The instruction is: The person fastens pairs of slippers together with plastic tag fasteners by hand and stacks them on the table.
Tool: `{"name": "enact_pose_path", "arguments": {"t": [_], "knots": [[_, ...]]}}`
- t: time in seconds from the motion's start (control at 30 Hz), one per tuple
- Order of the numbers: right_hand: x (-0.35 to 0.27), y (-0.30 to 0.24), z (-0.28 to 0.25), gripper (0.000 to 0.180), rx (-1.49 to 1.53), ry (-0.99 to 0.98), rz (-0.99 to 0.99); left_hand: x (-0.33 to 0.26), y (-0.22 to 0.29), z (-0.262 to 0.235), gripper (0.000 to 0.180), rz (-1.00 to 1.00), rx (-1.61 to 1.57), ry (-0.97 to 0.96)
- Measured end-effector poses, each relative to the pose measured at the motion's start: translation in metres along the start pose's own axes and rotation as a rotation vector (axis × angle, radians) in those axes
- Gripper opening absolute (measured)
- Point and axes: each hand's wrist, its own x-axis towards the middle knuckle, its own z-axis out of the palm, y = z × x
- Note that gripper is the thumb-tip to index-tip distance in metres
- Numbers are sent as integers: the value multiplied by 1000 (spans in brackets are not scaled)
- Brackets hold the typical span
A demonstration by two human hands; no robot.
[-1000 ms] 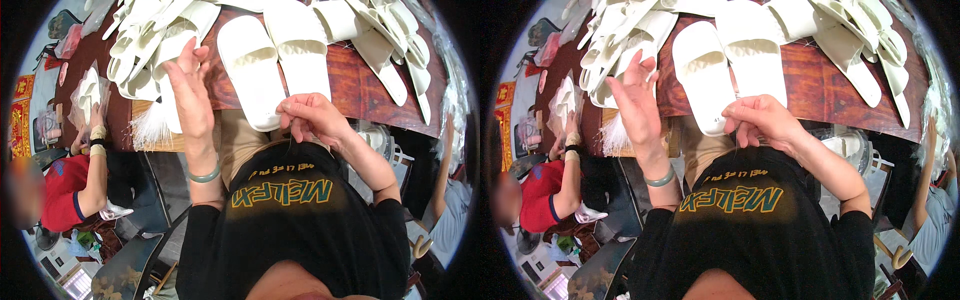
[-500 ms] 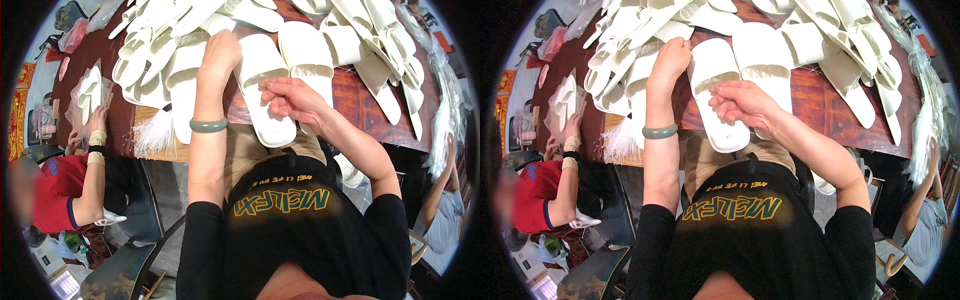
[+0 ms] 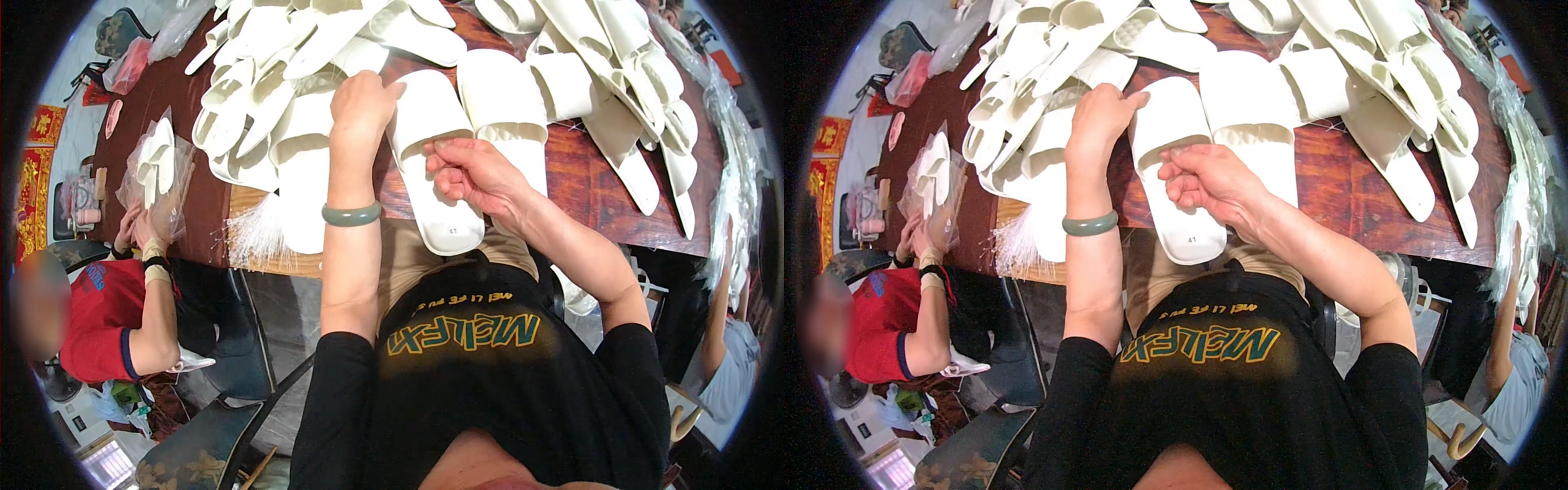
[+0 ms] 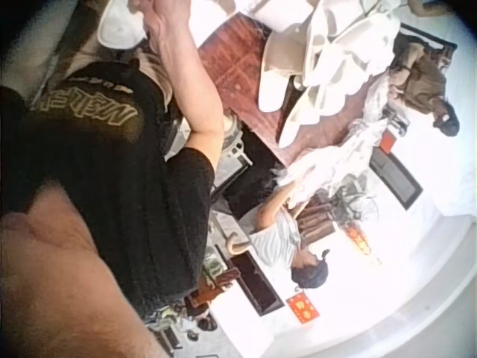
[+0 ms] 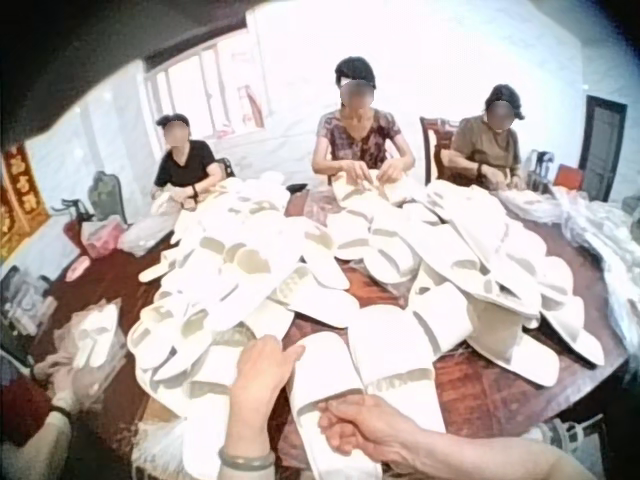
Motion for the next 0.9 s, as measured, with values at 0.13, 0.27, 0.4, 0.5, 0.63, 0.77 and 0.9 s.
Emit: {"name": "enact_pose_path", "arguments": {"t": [0.13, 0.27, 0.4, 0.5, 0.63, 0.77, 0.9], "knots": [[0, 0, -1, 21, 11, -48, -12, 0, -5, 8, 41, 31, 1, 54], [4, 2, -5, 21, 40, -50, -23, -4, -1, 10, 38, 6, -94, 117], [4, 2, -1, 19, 60, -19, -16, -7, 0, 4, 30, -9, -130, 21], [3, 0, 1, 19, 69, -13, 7, -5, -5, 11, 25, 12, -122, 54], [4, 1, 6, 17, 127, 21, 47, -5, -7, 14, 22, 44, -114, 90], [5, 2, 12, 16, 140, -13, 44, -6, -2, 14, 20, 15, -128, 93], [-5, 7, 6, 18, 116, -79, 59, -4, 8, 13, 23, 5, -232, 302]]}}
